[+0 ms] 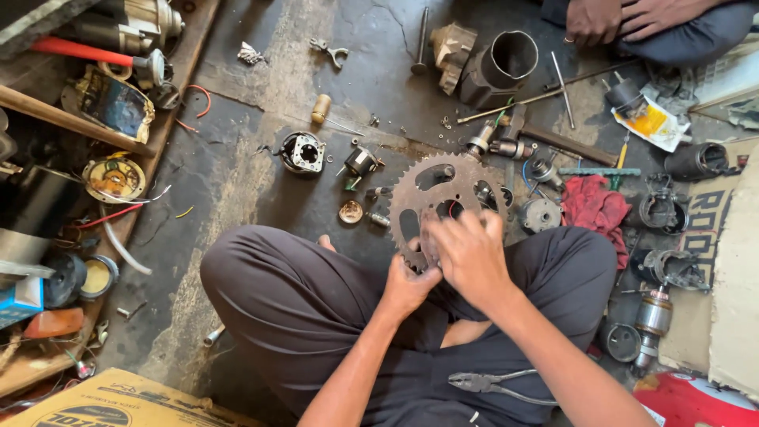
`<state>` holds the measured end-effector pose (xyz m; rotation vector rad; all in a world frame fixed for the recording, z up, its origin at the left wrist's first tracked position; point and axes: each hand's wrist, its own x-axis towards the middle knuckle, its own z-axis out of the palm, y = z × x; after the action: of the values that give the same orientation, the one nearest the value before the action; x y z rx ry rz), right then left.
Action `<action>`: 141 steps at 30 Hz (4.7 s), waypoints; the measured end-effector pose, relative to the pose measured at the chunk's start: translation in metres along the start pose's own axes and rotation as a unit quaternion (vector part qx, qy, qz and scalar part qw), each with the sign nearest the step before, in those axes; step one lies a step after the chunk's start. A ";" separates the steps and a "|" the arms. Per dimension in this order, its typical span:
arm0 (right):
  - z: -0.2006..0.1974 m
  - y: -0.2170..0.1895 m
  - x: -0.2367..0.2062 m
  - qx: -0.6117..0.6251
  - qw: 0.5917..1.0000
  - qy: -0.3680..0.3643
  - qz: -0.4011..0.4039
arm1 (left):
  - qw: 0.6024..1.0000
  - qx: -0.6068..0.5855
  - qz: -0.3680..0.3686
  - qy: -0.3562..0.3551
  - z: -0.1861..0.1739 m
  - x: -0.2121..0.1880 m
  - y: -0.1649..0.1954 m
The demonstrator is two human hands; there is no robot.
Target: The person sits on the floor and uses a file to smooth the surface of a cylindrical metal component. They then place the component into a larger gear-like part and continue filing the interior surfaces.
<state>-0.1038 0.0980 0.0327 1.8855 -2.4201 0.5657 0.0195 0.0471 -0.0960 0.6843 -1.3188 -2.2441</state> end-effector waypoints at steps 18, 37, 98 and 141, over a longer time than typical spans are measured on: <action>-0.003 0.007 0.005 0.034 0.999 0.006 -0.007 | 1.000 0.021 -0.003 0.006 0.005 -0.001 0.011; -0.015 0.000 -0.022 0.034 0.999 -0.037 0.004 | 1.000 -0.010 -0.009 -0.004 0.007 0.000 0.010; 0.005 0.008 -0.005 0.035 0.999 0.026 0.008 | 1.000 -0.009 -0.005 -0.010 0.003 -0.004 0.000; -0.055 -0.014 -0.038 0.474 0.837 0.134 0.240 | 0.999 -0.014 -0.033 -0.016 0.000 0.003 0.003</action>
<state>-0.0915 0.1469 0.0787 1.1026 -2.5901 2.2107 0.0173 0.0444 -0.0941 0.6951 -1.2950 -2.3297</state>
